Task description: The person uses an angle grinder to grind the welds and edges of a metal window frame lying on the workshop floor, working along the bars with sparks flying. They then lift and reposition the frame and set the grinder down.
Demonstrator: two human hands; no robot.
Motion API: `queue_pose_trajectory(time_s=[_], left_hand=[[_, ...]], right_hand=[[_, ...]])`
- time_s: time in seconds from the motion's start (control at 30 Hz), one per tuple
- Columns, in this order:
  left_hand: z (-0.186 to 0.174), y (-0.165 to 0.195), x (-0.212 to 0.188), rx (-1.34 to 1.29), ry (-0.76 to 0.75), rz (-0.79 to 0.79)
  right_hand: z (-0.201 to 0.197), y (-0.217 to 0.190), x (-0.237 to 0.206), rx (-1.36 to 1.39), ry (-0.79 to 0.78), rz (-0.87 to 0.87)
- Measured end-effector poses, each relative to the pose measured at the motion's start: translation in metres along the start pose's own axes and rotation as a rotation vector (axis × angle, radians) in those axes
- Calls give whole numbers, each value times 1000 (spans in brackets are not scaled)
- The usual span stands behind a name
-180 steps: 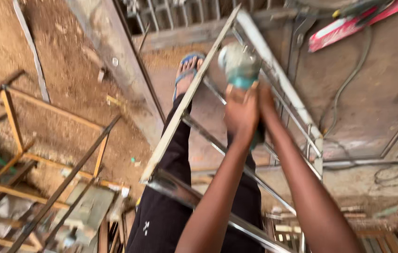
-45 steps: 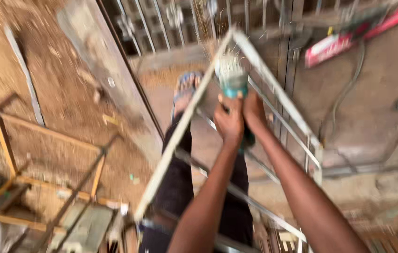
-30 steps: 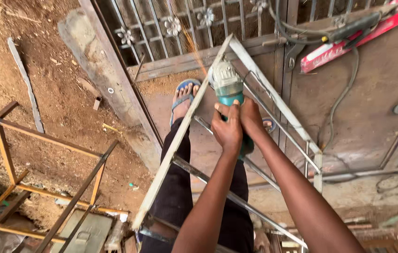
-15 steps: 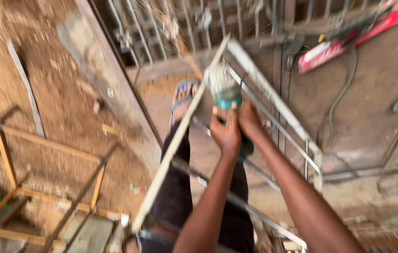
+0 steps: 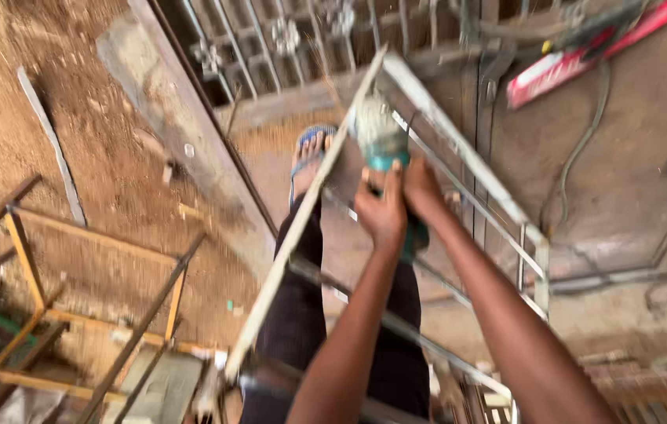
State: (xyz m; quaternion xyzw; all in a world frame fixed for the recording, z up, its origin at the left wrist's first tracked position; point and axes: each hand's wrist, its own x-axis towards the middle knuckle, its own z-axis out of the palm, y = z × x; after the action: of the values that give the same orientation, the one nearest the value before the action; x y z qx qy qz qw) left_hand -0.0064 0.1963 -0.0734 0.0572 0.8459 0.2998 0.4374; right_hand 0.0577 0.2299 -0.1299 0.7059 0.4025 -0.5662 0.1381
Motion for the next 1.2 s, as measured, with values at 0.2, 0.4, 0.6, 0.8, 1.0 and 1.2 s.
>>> queue_pose_trajectory(time_s=[0.2,0.4,0.6,0.8,1.0,1.2], left_hand=[[4,-6,2,-41,6,16],[3,-9,4,-137,12,169],[2,-7,5,-121,-4,127],[-2,-9,4,23,-27,-12],[16,7,18,340,-166,67],[50,25,50,349,-251,59]], right_hand=[[-3,1,2,-23,67,1],[-9,-4,-1,6,83,-170],[-7,-8,-6,6,24,-70],[-2,-8,-12,23,74,-38],[-12,-3,-1,200,248,11],[-33,-10,43,170,213,24]])
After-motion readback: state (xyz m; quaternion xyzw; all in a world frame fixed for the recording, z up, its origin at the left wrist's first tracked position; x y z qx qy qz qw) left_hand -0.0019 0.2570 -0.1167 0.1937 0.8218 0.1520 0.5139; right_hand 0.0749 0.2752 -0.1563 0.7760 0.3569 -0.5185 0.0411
